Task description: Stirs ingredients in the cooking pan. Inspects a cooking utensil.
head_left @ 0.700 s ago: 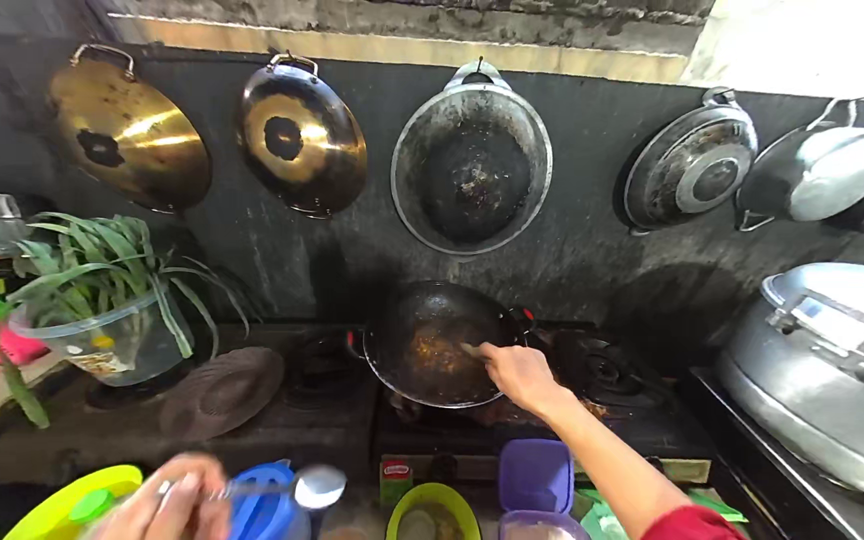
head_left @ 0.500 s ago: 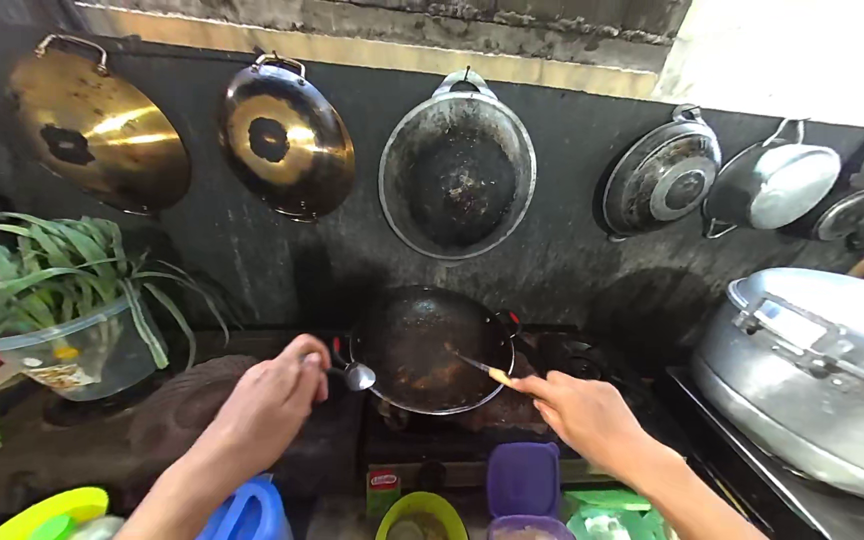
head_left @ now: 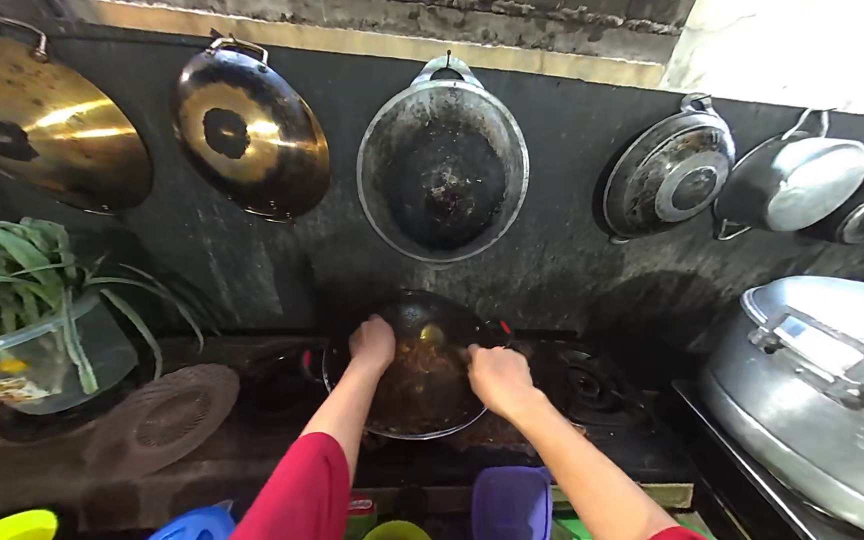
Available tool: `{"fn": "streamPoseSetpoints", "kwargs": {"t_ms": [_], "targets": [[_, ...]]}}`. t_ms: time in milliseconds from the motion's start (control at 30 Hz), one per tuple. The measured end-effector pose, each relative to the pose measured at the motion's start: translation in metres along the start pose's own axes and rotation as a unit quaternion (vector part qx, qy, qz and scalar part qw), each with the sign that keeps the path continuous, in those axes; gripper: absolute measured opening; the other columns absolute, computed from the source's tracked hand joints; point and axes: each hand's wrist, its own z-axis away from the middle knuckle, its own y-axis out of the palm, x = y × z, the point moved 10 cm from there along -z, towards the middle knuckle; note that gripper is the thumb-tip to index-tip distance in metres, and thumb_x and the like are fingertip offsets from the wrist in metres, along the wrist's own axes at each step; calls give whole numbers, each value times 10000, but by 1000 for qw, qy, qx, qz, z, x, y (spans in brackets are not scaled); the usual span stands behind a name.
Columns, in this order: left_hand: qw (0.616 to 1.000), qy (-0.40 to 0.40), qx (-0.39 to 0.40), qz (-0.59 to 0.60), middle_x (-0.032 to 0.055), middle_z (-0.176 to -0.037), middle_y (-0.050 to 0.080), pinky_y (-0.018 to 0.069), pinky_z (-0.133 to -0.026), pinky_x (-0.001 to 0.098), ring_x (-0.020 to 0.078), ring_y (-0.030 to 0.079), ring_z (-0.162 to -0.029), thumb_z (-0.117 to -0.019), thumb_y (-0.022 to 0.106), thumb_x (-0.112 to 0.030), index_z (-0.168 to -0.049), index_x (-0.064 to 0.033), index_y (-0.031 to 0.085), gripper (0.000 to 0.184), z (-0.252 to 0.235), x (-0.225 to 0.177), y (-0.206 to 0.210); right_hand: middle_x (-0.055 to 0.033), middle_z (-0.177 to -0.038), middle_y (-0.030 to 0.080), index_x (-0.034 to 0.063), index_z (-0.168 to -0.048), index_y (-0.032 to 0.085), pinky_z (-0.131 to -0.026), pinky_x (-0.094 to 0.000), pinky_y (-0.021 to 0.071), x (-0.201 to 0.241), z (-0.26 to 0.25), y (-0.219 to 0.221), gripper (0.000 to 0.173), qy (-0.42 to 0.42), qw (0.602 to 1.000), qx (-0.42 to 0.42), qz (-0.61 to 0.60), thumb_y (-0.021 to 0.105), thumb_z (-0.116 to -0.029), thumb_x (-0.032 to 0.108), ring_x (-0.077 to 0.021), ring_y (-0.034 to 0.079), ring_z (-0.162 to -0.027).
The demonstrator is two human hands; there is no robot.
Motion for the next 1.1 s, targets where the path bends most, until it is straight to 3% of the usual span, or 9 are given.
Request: {"fn": "streamPoseSetpoints", "kwargs": {"t_ms": [200, 300, 367, 433, 567, 633, 800, 933, 1100], "targets": [[989, 137, 37, 39, 279, -1137, 676, 532, -920, 626, 450, 674, -1083, -1114, 365, -226, -1320, 14, 556, 369, 13, -24, 7, -139, -1066, 728, 205, -1378, 597, -885, -557, 532, 13, 51, 4, 356, -76, 995, 67, -24, 450, -1061, 269, -349, 696, -1042], [960, 271, 64, -23, 192, -934, 688, 562, -838, 557, 360, 700, -897, -1124, 324, -270, -1292, -14, 570, 392, 54, -18, -7, -170, -1011, 707, 332, -1512, 515, -741, -531, 566, -16, 100, -7, 490, -127, 991, -30, 5, 499, -1045, 186, -365, 711, -860], [932, 343, 71, -89, 140, -831, 674, 552, -827, 523, 326, 693, -835, -1121, 297, -292, -1219, -36, 588, 400, 89, -8, -9, -155, -841, 658, 311, -1408, 639, -529, -467, 563, -34, 136, -17, 497, -193, 969, -155, 10, 610, -951, 117, -319, 673, -630], [911, 379, 97, -130, 145, -827, 674, 516, -889, 531, 343, 691, -852, -1121, 249, -295, -1218, -39, 579, 429, 111, -3, 0, -166, -839, 638, 282, -1378, 670, -523, -457, 553, -42, 160, -17, 490, -218, 964, -150, 11, 630, -939, 70, -322, 664, -640], [906, 374, 130, -149, 187, -951, 692, 498, -953, 546, 372, 688, -971, -1124, 263, -261, -1288, -27, 539, 397, 91, -22, 40, -146, -820, 671, 271, -1347, 695, -526, -443, 568, -23, 133, 15, 512, -207, 960, -182, 41, 658, -890, 44, -302, 686, -635], [924, 331, 100, -165, 215, -1044, 700, 508, -954, 568, 396, 688, -1012, -1108, 353, -206, -1332, -11, 546, 354, 58, -35, 45, -194, -951, 709, 258, -1422, 632, -651, -496, 592, -14, 90, 32, 530, -158, 978, -133, 42, 589, -946, 28, -359, 721, -773], [957, 244, 21, -152, 203, -1144, 699, 501, -990, 573, 389, 687, -1062, -1109, 389, -227, -1354, -33, 563, 358, 25, -27, -13, -163, -1006, 712, 334, -1406, 635, -709, -534, 586, -49, 65, -11, 452, -126, 985, -119, 5, 568, -1011, 125, -346, 716, -828], [957, 247, -19, -149, 148, -991, 716, 516, -917, 558, 334, 704, -941, -1120, 335, -255, -1266, -48, 602, 368, 27, 4, -53, -59, -834, 656, 388, -1270, 727, -586, -434, 570, -87, 115, -53, 440, -195, 965, -174, 21, 651, -928, 121, -230, 662, -681], [972, 213, -24, -98, 148, -942, 723, 506, -926, 584, 341, 708, -930, -1128, 310, -269, -1265, -45, 600, 391, 17, 17, -63, -181, -1055, 695, 334, -1371, 666, -768, -526, 583, -42, 60, -3, 480, -152, 985, -70, 38, 544, -994, 62, -358, 706, -902]]}}
